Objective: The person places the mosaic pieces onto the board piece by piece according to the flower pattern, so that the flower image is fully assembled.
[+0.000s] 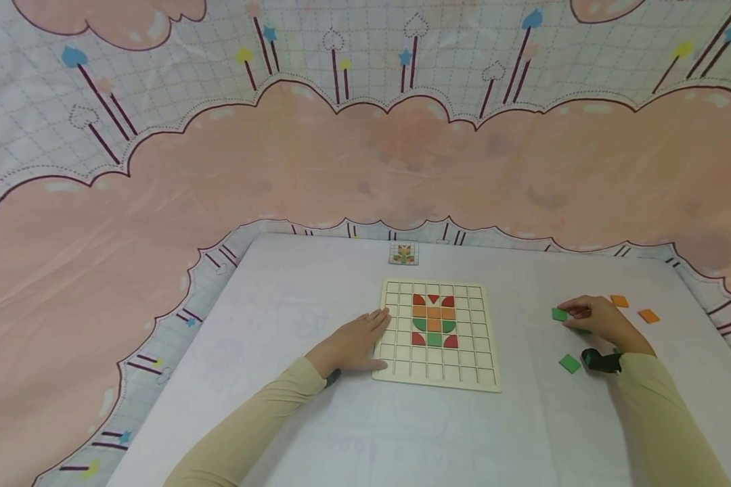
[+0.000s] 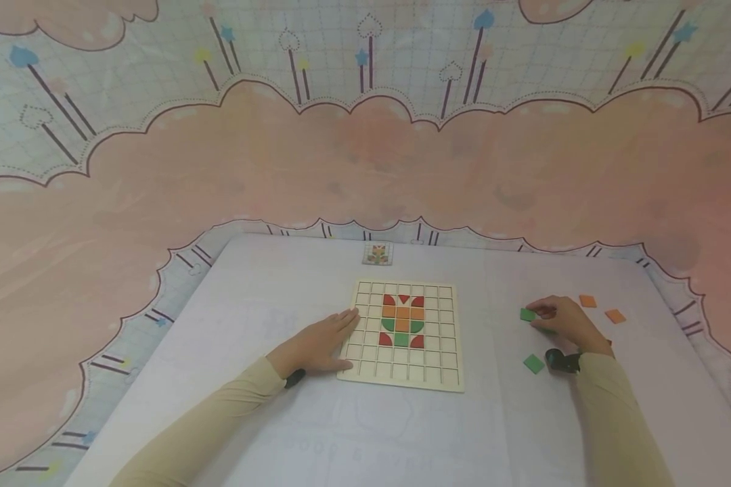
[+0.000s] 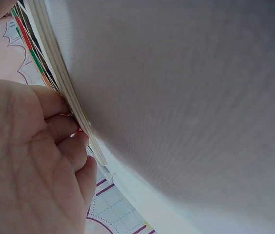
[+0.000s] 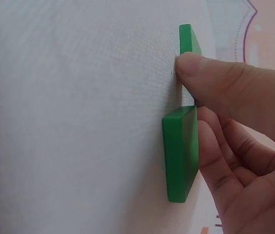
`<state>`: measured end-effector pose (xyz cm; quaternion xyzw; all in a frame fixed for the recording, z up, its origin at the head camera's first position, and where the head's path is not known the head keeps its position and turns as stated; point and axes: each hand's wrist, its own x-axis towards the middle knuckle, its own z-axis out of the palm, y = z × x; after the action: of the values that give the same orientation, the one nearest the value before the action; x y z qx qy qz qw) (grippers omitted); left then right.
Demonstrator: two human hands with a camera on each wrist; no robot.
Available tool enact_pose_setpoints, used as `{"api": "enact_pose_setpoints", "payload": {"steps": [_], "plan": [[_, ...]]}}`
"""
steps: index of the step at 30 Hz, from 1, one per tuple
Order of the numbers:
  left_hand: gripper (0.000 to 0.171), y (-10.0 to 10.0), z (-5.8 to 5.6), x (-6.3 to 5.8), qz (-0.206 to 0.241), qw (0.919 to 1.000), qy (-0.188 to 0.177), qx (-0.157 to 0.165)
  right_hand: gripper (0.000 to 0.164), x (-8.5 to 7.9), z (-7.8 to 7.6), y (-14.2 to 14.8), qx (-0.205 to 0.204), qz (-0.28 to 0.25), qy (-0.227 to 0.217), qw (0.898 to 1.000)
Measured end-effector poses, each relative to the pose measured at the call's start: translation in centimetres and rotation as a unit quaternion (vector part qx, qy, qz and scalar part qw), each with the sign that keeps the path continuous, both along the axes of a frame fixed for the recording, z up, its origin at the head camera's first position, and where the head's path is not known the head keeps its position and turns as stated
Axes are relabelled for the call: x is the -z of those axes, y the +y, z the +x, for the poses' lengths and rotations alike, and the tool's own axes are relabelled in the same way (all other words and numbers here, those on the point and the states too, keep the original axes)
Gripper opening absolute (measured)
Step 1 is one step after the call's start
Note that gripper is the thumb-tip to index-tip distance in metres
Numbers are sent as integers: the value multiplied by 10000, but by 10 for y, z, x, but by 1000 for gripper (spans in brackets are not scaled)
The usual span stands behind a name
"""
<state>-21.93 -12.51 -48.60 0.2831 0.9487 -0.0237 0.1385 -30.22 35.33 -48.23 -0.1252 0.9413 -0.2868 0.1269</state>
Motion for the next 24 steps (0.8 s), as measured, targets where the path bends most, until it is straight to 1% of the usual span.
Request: {"api": "enact_pose_setpoints", "payload": {"steps": [6,9,12,16,20,24], "plan": [[91,-1,0,2,-44,10000,-15,-7,44,1,-1,1,-97,26,141,9998],[90,-1,1,1,63,10000,0,42,42,2,-1,2,-68,29,183,9998],[89,-2,2,0,137,9998,31,122,42,3,-1,3,10,24,136,9999],[89,-2,1,0,75,9998,78,172,45,3,-2,3,96,-11,35,9999],[90,-1,0,1,-31,9999,77,133,43,-1,-2,1,132,-65,57,9999],[90,0,-1,1,-80,9999,60,85,38,-9,-1,-4,110,-138,198,9996]]}}
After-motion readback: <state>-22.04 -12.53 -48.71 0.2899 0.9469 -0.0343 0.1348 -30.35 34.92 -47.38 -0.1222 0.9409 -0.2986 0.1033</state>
